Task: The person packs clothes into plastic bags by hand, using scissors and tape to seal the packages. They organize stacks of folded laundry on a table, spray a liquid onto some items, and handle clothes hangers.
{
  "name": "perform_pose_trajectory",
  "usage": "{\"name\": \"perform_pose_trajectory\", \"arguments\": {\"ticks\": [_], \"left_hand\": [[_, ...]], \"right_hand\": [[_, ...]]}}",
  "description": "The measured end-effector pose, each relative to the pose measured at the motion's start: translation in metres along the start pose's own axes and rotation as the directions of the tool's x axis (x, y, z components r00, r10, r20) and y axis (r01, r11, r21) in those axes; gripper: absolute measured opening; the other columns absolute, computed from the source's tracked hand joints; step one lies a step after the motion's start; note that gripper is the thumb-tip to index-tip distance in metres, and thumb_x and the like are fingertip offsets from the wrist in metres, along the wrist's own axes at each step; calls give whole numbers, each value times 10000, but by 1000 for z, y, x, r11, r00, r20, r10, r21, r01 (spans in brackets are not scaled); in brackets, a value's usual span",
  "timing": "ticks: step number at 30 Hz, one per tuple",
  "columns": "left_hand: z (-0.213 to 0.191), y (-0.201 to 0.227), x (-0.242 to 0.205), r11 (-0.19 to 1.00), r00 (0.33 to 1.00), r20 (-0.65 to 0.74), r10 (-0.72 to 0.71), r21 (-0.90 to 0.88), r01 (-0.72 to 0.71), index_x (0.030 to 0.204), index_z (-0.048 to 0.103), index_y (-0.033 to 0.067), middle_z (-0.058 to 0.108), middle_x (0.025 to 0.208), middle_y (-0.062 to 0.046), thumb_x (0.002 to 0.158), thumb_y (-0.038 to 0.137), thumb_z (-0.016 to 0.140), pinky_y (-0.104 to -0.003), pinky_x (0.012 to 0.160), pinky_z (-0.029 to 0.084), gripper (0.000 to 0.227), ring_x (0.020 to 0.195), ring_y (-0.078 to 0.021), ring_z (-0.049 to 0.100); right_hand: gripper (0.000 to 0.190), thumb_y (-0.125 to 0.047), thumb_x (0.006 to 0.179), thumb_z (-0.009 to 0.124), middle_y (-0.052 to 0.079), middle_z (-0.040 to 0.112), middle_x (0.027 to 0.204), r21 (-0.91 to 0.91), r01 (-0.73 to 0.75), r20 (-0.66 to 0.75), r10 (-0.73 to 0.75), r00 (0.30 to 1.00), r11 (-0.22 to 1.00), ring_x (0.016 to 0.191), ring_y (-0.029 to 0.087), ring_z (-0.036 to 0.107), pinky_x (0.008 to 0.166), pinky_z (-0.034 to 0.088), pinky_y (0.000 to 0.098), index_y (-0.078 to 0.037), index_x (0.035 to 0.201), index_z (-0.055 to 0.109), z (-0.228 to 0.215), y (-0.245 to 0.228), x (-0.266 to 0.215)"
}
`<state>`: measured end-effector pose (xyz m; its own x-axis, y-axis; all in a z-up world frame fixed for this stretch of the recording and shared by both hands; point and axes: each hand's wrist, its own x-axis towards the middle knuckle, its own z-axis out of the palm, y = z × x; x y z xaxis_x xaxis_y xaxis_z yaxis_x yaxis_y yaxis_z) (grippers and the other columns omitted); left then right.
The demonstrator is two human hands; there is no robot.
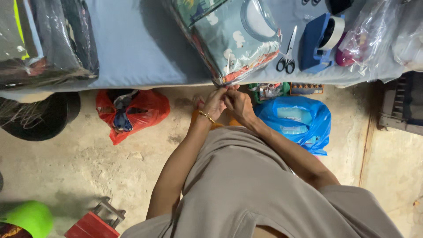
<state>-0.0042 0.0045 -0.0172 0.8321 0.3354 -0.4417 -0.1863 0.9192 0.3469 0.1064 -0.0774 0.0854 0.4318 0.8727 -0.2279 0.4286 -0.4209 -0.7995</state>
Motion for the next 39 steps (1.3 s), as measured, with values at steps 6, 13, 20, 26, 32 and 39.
{"name": "perform_pose_trajectory", "arguments": {"ticks": [6,13,20,26,32,39], "left_hand": [[-10,-7,3,986,970,-231,-73,127,104,1140,739,110,723,1199,-17,979,334,643,-385,941,501,292,1105,-117,647],[-24,-15,9,976,932,-360,-43,183,116,1087,757,113,737,1008,34,939,355,729,-328,874,466,284,988,-92,641],[-54,-35,25,869,886,-404,227,495,3,958,834,70,701,794,45,948,328,827,-257,648,438,259,683,-74,547],[-6,2,-5,-19,781,-136,610,982,186,900,800,89,723,698,-102,1006,299,691,-352,600,468,259,604,-208,631],[33,50,-34,326,809,-249,533,942,76,1049,724,83,743,733,-61,997,215,559,-294,585,555,217,632,-134,722],[-8,96,-54,-231,604,156,782,972,47,857,682,54,704,775,-140,954,128,696,-405,647,515,123,697,-293,673]], "right_hand": [[184,-176,932,640,224,672,783,-42,51,-7,-51,999,998,693,372,681,639,524,438,-19,963,731,-2,3,5],[235,-202,915,625,198,697,772,27,-58,8,58,998,998,657,322,707,635,537,412,-17,1018,726,-11,-15,6],[267,-235,904,647,207,696,778,-32,-107,37,108,993,994,651,320,703,634,532,411,-45,1057,758,-8,-4,10],[240,-242,924,660,179,727,814,-1,-16,55,16,998,1000,655,287,710,629,541,387,-53,1026,767,-2,6,15],[225,-195,958,660,175,725,774,59,-104,-186,113,976,993,650,192,703,615,534,348,12,974,747,-39,1,22],[179,-150,994,691,134,734,832,84,-44,-630,87,771,995,727,190,691,686,550,344,19,962,741,-90,33,32]]}}
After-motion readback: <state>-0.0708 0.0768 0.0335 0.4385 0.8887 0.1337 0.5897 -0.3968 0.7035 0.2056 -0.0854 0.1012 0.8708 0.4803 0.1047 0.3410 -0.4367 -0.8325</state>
